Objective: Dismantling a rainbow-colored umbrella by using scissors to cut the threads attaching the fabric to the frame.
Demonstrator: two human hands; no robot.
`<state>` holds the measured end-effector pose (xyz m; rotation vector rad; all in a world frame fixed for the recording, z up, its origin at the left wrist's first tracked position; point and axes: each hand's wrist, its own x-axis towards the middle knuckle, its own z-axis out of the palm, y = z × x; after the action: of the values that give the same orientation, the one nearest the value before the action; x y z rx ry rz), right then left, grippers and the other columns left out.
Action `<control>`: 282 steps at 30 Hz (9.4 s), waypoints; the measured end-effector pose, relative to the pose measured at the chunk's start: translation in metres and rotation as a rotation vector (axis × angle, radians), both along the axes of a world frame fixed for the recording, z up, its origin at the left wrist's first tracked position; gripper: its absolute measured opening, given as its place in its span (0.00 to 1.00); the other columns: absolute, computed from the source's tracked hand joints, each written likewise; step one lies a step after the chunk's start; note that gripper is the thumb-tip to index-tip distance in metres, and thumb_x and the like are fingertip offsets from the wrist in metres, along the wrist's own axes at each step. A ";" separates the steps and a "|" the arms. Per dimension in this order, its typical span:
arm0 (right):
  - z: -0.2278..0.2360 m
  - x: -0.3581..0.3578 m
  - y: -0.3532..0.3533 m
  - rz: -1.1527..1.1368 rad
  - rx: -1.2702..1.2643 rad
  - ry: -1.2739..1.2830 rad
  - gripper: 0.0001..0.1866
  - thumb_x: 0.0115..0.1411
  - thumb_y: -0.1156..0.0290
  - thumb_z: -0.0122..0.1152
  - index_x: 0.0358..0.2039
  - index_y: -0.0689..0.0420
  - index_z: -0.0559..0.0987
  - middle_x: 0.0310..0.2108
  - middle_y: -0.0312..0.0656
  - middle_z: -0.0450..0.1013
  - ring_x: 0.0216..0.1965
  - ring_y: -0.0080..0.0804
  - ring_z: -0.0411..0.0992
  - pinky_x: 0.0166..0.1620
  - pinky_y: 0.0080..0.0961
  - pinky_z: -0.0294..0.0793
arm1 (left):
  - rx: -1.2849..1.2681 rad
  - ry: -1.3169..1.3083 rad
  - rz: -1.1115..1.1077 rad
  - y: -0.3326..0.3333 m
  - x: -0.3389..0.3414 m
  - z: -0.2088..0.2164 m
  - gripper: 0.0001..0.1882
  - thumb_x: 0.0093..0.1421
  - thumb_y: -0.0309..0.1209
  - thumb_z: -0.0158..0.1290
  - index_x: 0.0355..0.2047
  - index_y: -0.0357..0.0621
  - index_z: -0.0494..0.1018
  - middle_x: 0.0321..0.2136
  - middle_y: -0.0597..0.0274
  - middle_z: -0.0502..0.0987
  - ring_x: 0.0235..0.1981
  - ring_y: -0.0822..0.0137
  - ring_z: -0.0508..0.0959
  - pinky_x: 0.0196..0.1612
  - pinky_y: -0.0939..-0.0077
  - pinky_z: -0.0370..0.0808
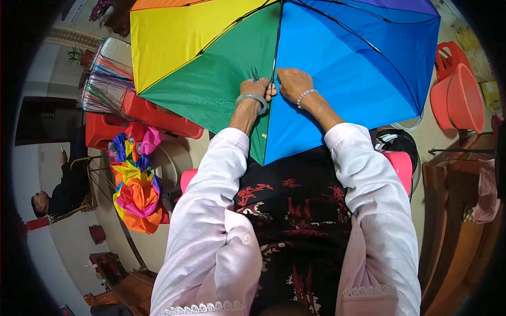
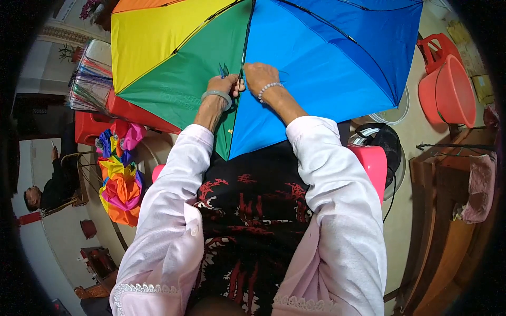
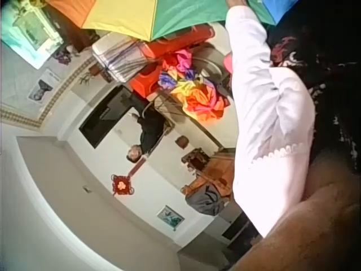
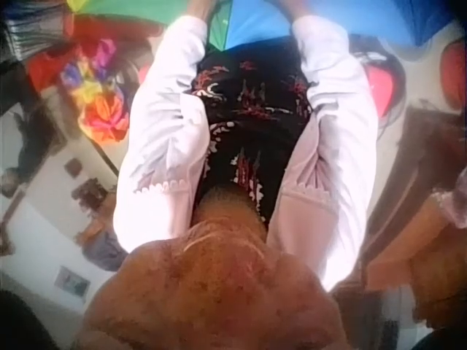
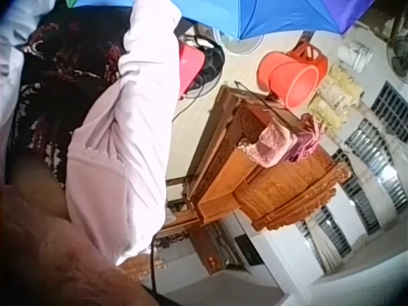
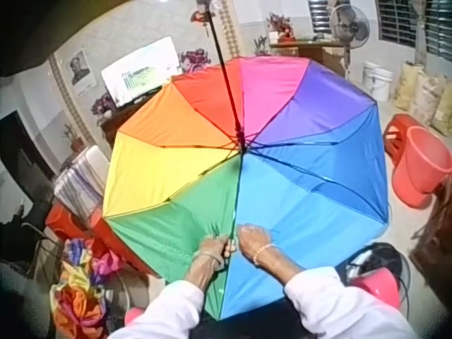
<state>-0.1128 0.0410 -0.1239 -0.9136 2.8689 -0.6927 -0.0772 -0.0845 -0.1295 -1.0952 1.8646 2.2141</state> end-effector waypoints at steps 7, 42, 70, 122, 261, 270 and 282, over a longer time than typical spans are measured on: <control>-0.011 -0.002 -0.003 -0.003 -0.078 0.003 0.06 0.46 0.75 0.50 0.27 0.60 0.72 0.25 0.52 0.71 0.30 0.50 0.70 0.29 0.41 0.69 | 0.017 0.004 -0.031 -0.003 0.000 0.000 0.06 0.52 0.23 0.50 0.23 0.30 0.66 0.18 0.53 0.73 0.13 0.68 0.73 0.08 0.83 0.63; -0.001 -0.001 0.011 -0.049 -0.095 -0.140 0.11 0.43 0.73 0.58 0.29 0.59 0.70 0.27 0.50 0.71 0.32 0.48 0.70 0.32 0.39 0.70 | 0.134 0.073 0.105 -0.004 0.001 -0.007 0.09 0.55 0.23 0.40 0.29 0.23 0.61 0.23 0.43 0.74 0.14 0.59 0.75 0.10 0.77 0.69; -0.018 -0.026 0.009 0.065 -0.071 -0.160 0.09 0.51 0.70 0.48 0.27 0.63 0.72 0.26 0.56 0.71 0.29 0.52 0.70 0.31 0.42 0.70 | 0.193 0.053 -0.221 -0.017 0.000 -0.003 0.09 0.56 0.29 0.48 0.26 0.32 0.69 0.21 0.55 0.74 0.16 0.72 0.71 0.18 0.85 0.67; 0.184 -0.073 0.086 0.011 -0.538 -0.239 0.08 0.56 0.68 0.51 0.33 0.58 0.74 0.21 0.34 0.67 0.21 0.19 0.67 0.26 0.17 0.70 | -0.522 0.407 -0.388 -0.051 -0.025 0.015 0.07 0.50 0.29 0.52 0.27 0.39 0.71 0.21 0.57 0.72 0.17 0.67 0.69 0.21 0.74 0.67; 0.193 0.013 0.294 -0.594 -1.037 0.573 0.07 0.57 0.75 0.50 0.34 0.64 0.71 0.26 0.41 0.69 0.26 0.26 0.69 0.29 0.21 0.73 | -1.353 0.097 -1.194 -0.123 -0.012 0.071 0.16 0.44 0.42 0.56 0.27 0.41 0.75 0.24 0.51 0.76 0.26 0.57 0.76 0.31 0.67 0.72; 0.139 -0.001 0.278 -0.635 -0.304 0.418 0.05 0.55 0.74 0.49 0.29 0.62 0.71 0.20 0.37 0.68 0.22 0.18 0.66 0.25 0.17 0.66 | -1.581 0.106 -1.011 -0.116 -0.023 0.079 0.12 0.49 0.38 0.50 0.23 0.41 0.75 0.25 0.47 0.75 0.27 0.48 0.75 0.32 0.59 0.72; 0.127 -0.002 0.260 -0.454 -0.328 0.379 0.04 0.53 0.77 0.45 0.27 0.61 0.69 0.16 0.45 0.67 0.16 0.30 0.66 0.21 0.26 0.65 | -1.440 0.119 -0.623 -0.023 -0.011 0.012 0.19 0.47 0.45 0.53 0.27 0.39 0.70 0.24 0.44 0.75 0.28 0.49 0.76 0.31 0.58 0.73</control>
<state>-0.1151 0.3009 0.0036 -0.4430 3.4161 -1.1700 -0.0885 -0.1075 -0.1177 -0.1870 3.1990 0.4108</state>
